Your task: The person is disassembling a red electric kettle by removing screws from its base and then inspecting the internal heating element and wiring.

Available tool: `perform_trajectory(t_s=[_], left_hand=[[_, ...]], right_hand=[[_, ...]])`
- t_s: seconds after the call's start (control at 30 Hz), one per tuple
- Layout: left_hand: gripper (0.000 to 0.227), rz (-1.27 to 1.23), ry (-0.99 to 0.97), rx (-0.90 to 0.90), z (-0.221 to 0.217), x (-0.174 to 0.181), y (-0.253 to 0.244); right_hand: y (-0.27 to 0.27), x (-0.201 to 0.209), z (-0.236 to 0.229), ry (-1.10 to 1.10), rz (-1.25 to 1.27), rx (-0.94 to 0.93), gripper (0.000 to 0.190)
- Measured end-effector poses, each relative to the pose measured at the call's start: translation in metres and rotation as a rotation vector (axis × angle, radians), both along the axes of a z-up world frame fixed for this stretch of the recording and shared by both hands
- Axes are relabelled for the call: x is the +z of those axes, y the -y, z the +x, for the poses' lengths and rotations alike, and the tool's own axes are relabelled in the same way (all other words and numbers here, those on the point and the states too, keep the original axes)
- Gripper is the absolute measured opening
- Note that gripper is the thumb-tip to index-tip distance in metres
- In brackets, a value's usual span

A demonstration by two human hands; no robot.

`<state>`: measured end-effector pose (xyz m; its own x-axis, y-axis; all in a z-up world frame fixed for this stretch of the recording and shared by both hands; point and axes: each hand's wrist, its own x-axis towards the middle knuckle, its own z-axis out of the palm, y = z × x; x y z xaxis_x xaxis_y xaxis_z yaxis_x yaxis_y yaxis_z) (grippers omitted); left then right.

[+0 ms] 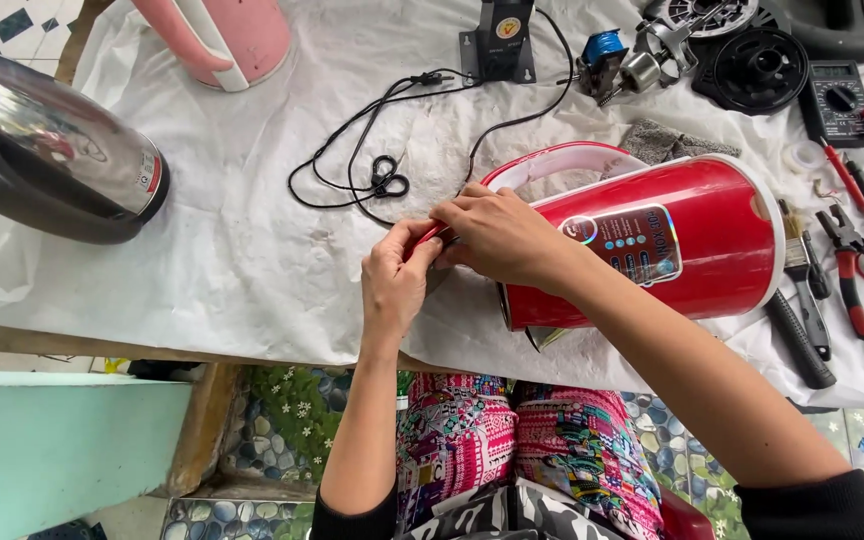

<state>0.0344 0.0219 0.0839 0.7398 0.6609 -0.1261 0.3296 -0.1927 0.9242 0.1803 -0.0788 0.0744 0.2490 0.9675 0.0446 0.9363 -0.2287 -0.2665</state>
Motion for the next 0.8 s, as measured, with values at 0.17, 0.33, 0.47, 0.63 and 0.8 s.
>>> perform_trajectory(t_s=[0.17,0.33,0.47,0.63,0.8], left_hand=[[0.03,0.063,0.217,-0.06,-0.016,-0.008,0.01],[0.041,0.195,0.359,-0.063,-0.037,-0.027,0.014],[0.038,0.502,0.401,0.046,-0.032,-0.057,0.019],[0.036,0.64,0.424,0.164,-0.022,-0.07,0.026],[0.037,0.666,0.418,0.226,-0.02,-0.08,0.023]], right_hand=[[0.008,0.003,-0.008,0.018,0.053,0.069,0.043],[0.007,0.001,-0.004,0.014,0.131,0.104,0.039],[0.01,-0.014,-0.001,0.128,0.193,0.118,0.03],[0.01,-0.011,-0.003,0.237,0.181,0.09,0.027],[0.011,0.0,-0.009,0.232,0.136,0.04,0.028]])
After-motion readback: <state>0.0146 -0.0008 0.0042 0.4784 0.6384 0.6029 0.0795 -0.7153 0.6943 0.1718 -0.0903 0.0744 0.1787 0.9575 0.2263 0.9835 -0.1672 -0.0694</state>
